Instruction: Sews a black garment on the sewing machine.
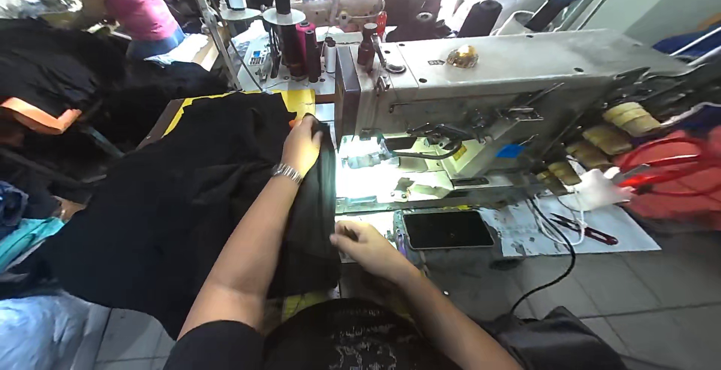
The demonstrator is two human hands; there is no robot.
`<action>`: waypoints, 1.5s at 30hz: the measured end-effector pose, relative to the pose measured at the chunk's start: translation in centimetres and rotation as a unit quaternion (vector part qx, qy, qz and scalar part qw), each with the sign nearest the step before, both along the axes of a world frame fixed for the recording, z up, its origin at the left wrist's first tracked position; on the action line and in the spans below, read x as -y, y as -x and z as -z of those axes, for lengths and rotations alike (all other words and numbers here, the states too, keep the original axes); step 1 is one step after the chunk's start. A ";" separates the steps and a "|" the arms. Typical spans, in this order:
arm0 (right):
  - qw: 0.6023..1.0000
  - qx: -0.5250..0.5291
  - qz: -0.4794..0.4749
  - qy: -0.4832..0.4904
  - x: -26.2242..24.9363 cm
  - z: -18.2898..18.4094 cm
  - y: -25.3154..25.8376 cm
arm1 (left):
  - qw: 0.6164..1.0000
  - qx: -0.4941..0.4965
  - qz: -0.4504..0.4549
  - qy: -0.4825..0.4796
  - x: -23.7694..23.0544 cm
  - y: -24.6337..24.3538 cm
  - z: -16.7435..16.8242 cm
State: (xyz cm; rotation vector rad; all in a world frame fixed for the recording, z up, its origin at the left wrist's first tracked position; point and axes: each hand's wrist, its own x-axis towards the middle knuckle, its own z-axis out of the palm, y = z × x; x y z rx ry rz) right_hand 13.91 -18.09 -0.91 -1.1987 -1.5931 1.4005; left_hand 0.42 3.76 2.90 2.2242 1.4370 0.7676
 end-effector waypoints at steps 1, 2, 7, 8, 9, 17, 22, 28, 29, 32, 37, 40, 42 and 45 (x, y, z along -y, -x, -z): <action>0.998 0.038 -0.055 -0.001 0.8 0.2 -0.8 | 0.999 0.029 0.028 0.032 1.1 1.5 0.4; 0.992 0.073 -0.100 -0.007 1.3 0.6 -1.5 | 0.996 0.041 0.047 0.063 2.3 2.8 0.6; 0.956 0.289 -0.051 -0.012 2.5 1.3 -2.6 | 0.991 0.027 0.085 0.103 5.0 6.0 1.0; 0.943 0.331 -0.009 -0.025 2.4 0.8 -2.7 | 0.993 0.025 0.097 0.061 5.0 6.0 1.0; 0.930 0.362 0.037 -0.047 2.2 0.4 -3.0 | 0.994 0.027 0.106 -0.003 4.9 5.8 1.3; 0.848 0.358 0.250 -0.301 0.1 -2.1 -4.3 | 0.949 -0.084 0.227 -0.202 8.0 6.3 -0.2; 0.802 0.389 0.256 -0.374 -2.9 -2.5 -2.5 | 0.920 -0.067 0.249 -0.294 11.3 5.8 0.8; 0.757 0.443 0.258 -0.405 -4.1 -2.3 -1.7 | 0.896 -0.033 0.224 -0.381 11.8 5.6 2.3; 0.750 0.453 0.258 -0.406 -4.1 -2.3 -1.7 | 0.896 -0.028 0.220 -0.386 11.8 5.6 2.4; 0.734 0.476 0.254 -0.412 -4.3 -2.4 -1.5 | 0.895 -0.016 0.216 -0.390 11.8 5.5 2.7; 0.749 0.433 0.250 -0.435 -5.0 -1.5 -1.6 | 0.900 0.006 0.226 -0.371 11.9 5.2 3.1; 0.782 0.377 0.259 -0.422 -5.1 -0.3 -1.9 | 0.904 0.017 0.231 -0.359 12.0 5.3 3.3; 0.793 0.359 0.271 -0.410 -4.9 0.0 -1.7 | 0.905 0.017 0.236 -0.353 12.1 5.4 3.4; 0.824 0.290 0.301 -0.383 -4.3 0.1 -1.4 | 0.909 0.023 0.236 -0.343 12.4 5.5 3.3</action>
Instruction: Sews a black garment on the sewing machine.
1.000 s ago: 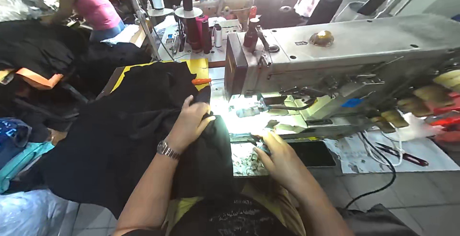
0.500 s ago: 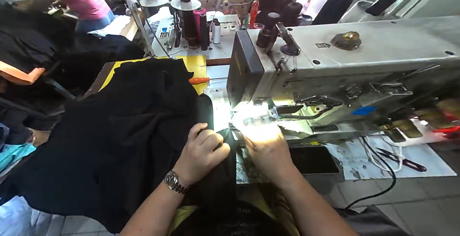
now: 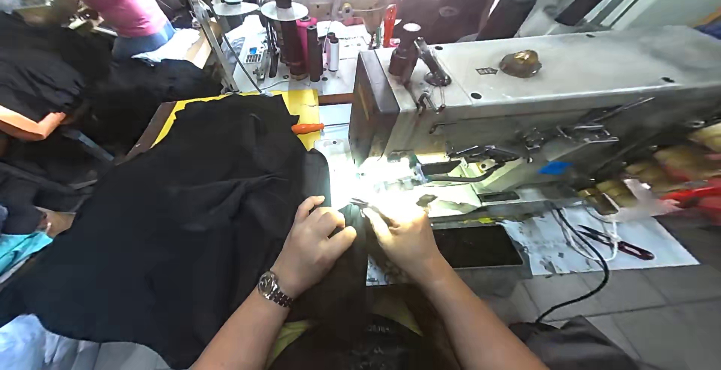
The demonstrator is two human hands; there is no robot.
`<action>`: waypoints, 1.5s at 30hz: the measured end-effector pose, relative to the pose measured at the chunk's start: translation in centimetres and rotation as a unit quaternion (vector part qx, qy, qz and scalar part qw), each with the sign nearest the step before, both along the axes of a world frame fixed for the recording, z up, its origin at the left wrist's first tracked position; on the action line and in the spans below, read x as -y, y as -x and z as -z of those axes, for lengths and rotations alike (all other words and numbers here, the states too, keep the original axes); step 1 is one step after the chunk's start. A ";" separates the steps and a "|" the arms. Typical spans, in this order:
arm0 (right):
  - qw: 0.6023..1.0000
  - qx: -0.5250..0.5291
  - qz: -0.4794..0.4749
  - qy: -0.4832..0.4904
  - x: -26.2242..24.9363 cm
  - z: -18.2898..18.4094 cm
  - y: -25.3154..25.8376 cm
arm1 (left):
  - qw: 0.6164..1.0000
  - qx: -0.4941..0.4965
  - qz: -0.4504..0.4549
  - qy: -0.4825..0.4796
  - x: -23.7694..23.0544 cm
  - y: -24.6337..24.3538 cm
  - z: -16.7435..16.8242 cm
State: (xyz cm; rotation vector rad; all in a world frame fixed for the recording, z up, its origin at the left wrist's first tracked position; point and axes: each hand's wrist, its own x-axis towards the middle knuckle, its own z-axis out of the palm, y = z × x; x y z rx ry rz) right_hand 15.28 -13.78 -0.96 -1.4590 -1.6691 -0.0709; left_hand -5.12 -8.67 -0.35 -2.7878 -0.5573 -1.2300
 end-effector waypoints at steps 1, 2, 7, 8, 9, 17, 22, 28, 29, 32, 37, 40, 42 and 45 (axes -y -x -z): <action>0.999 -0.050 -0.007 0.005 0.3 0.0 0.0 | 1.000 0.006 0.001 0.005 0.1 0.1 -0.1; 0.995 -0.100 -0.020 0.015 0.6 -0.1 0.1 | 1.000 0.010 0.002 0.010 0.1 0.2 -0.2; 0.991 -0.088 -0.096 0.036 2.3 0.5 1.0 | 0.998 0.057 0.016 0.035 0.8 0.3 -1.1; 0.994 -0.069 -0.089 0.018 2.3 0.9 1.1 | 0.997 0.060 0.015 0.034 0.9 0.4 -1.3; 0.996 -0.053 -0.067 -0.002 2.4 1.1 1.1 | 0.998 0.054 0.011 0.029 0.9 0.5 -1.7; 0.986 0.022 0.046 -0.161 1.9 1.4 -1.7 | 0.977 0.096 -0.143 -0.128 -1.4 2.9 -0.3; 0.985 0.034 0.068 -0.157 1.2 2.5 -2.1 | 0.974 0.111 -0.170 -0.105 -3.0 3.3 1.5; 0.981 0.058 0.087 -0.163 0.5 3.1 -2.5 | 0.971 0.120 -0.198 -0.064 -4.4 3.5 3.1; 0.981 0.059 0.086 -0.163 0.4 3.2 -2.5 | 0.970 0.121 -0.200 -0.062 -4.4 3.5 3.2; 0.981 0.058 0.083 -0.167 0.3 3.6 -2.6 | 0.969 0.122 -0.205 -0.060 -4.5 3.4 3.5; 0.981 0.056 0.083 -0.168 0.3 3.8 -2.5 | 0.970 0.127 -0.202 -0.055 -4.5 3.5 3.6; 0.980 0.057 0.082 -0.169 0.5 3.7 -2.6 | 0.969 0.123 -0.206 -0.056 -4.4 3.6 3.6; 0.980 0.043 0.091 -0.174 0.9 3.3 -2.9 | 0.969 0.087 -0.225 -0.049 -4.6 4.2 3.3; 0.977 -0.032 0.116 -0.175 1.7 2.1 -4.2 | 0.960 0.004 -0.281 0.005 -5.4 6.1 2.3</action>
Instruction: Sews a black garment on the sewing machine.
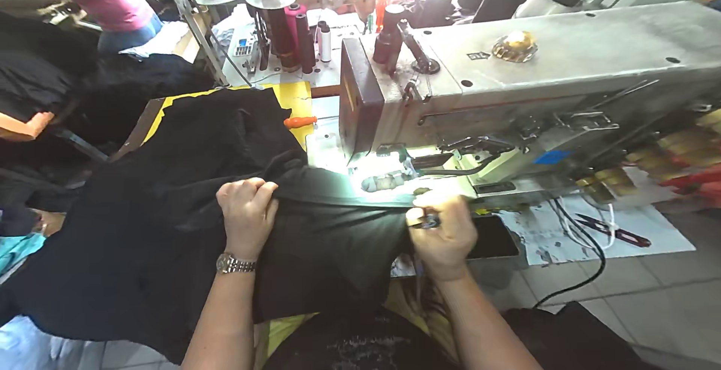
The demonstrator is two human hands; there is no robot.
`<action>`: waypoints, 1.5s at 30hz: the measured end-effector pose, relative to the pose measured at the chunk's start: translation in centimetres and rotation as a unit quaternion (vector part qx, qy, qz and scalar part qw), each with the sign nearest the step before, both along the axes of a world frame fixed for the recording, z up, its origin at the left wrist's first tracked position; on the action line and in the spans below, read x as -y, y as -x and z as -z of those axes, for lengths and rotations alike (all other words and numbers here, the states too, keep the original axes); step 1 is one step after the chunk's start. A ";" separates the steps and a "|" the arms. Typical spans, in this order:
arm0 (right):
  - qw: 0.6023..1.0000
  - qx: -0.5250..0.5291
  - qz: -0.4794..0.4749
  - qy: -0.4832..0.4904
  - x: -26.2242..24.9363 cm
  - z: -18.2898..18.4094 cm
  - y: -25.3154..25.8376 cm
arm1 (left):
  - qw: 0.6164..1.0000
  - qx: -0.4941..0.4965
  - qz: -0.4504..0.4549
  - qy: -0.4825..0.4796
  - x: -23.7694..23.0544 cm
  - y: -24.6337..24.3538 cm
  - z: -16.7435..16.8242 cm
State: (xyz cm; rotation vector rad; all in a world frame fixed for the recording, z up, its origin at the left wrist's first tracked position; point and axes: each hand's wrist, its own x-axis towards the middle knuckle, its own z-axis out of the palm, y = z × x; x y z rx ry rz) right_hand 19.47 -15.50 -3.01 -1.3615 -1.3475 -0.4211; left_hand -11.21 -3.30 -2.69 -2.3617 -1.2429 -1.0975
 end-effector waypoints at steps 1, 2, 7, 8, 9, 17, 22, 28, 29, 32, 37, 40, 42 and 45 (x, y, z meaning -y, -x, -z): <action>0.999 -0.038 -0.011 0.003 0.2 -0.3 -0.6 | 1.000 0.002 -0.006 0.027 -0.2 0.7 -0.4; 0.997 -0.076 -0.021 0.010 0.2 -0.5 -1.1 | 0.998 0.021 0.006 0.053 -0.4 1.4 -0.9; 0.953 -0.255 -0.129 0.100 0.9 -0.6 -2.1 | 0.889 0.278 0.275 0.239 0.5 2.7 -4.3; 0.932 -0.303 -0.155 0.123 1.2 -1.2 -2.0 | 0.856 0.325 0.299 0.269 1.0 2.7 -5.1; 0.907 -0.352 -0.180 0.147 1.4 -1.9 -1.7 | 0.839 0.351 0.296 0.291 1.6 2.7 -6.0; 0.894 -0.373 -0.203 0.144 0.8 -2.4 -0.4 | 0.909 0.305 0.062 0.277 -0.1 1.7 -4.9; 0.936 -0.270 -0.187 0.129 0.8 -2.0 -0.5 | 0.912 0.313 0.063 0.258 -0.1 1.7 -3.7; 0.953 -0.219 -0.178 0.110 0.6 -1.7 -0.4 | 0.914 0.317 0.066 0.242 -0.4 1.7 -3.1; 0.953 -0.220 -0.178 0.111 0.6 -1.7 -0.3 | 0.914 0.318 0.065 0.242 -0.4 1.7 -3.1; 0.957 -0.203 -0.163 0.128 0.6 -1.6 -0.7 | 0.914 0.314 0.075 0.246 -0.2 1.8 -3.1; 0.978 0.035 -0.008 0.206 1.7 -3.1 -1.2 | 0.921 0.182 0.256 0.230 2.5 0.8 -7.1; 0.980 0.022 -0.135 0.145 1.9 -4.8 2.0 | 0.899 0.109 0.360 0.224 4.1 -1.6 -9.2; 0.951 -0.018 -0.251 0.181 1.2 -4.9 4.3 | 0.881 0.075 0.406 0.230 4.7 -3.0 -10.2; 0.921 -0.056 -0.312 0.226 -0.1 -3.7 4.5 | 0.860 0.065 0.449 0.233 5.0 -3.7 -11.3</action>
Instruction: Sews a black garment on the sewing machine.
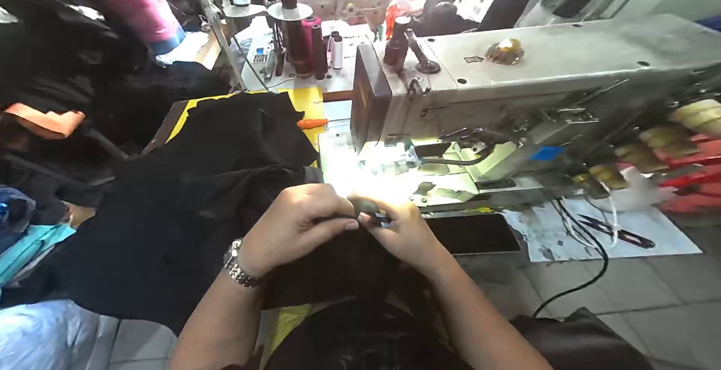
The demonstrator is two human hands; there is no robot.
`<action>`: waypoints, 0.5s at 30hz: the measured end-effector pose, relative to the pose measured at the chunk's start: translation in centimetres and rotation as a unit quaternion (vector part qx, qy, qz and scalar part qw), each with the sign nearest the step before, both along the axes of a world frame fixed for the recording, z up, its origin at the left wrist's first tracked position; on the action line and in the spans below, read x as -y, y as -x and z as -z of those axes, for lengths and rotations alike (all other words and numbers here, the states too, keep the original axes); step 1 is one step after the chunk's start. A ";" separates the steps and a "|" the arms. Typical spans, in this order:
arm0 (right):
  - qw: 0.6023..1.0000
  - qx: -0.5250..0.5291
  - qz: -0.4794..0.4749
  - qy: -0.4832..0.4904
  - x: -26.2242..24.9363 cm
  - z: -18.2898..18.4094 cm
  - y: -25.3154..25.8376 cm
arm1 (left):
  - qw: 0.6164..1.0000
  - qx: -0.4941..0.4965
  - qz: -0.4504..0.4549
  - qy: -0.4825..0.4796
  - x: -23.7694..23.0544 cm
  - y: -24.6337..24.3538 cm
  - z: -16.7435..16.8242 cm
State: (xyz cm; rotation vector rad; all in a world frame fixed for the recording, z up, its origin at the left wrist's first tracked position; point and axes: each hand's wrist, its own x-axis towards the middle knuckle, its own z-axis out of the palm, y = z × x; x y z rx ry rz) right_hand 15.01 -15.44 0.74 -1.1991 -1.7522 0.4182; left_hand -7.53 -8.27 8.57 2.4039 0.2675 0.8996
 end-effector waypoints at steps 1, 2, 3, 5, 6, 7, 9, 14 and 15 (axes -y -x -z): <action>0.999 -0.019 -0.019 0.018 0.1 0.0 -0.7 | 1.000 -0.005 -0.012 -0.006 -0.3 0.3 -0.2; 0.996 -0.051 -0.053 0.041 0.7 -0.3 -1.6 | 0.999 -0.018 -0.034 -0.018 -0.9 0.7 -0.3; 0.989 -0.098 -0.090 0.061 1.5 -0.8 -2.6 | 0.997 -0.037 -0.060 -0.030 -1.6 1.3 -0.2; 0.963 -0.220 -0.127 0.093 3.0 -1.2 -4.5 | 0.992 -0.076 -0.091 -0.037 -3.3 2.1 0.5; 0.950 -0.271 -0.119 0.102 3.4 -1.2 -5.3 | 0.991 -0.087 -0.100 -0.030 -4.2 2.2 1.0; 0.943 -0.303 -0.096 0.101 3.6 -1.1 -6.0 | 0.989 -0.094 -0.111 -0.021 -4.9 2.2 1.5; 0.952 -0.295 -0.005 0.082 3.3 -0.4 -7.1 | 0.987 -0.085 -0.137 0.011 -6.1 1.7 2.7; 0.966 -0.208 0.131 0.082 2.1 1.4 -7.5 | 0.978 -0.058 -0.181 0.088 -7.0 0.3 4.6; 0.967 -0.203 0.135 0.077 2.0 1.6 -7.6 | 0.977 -0.056 -0.185 0.088 -7.0 0.2 4.7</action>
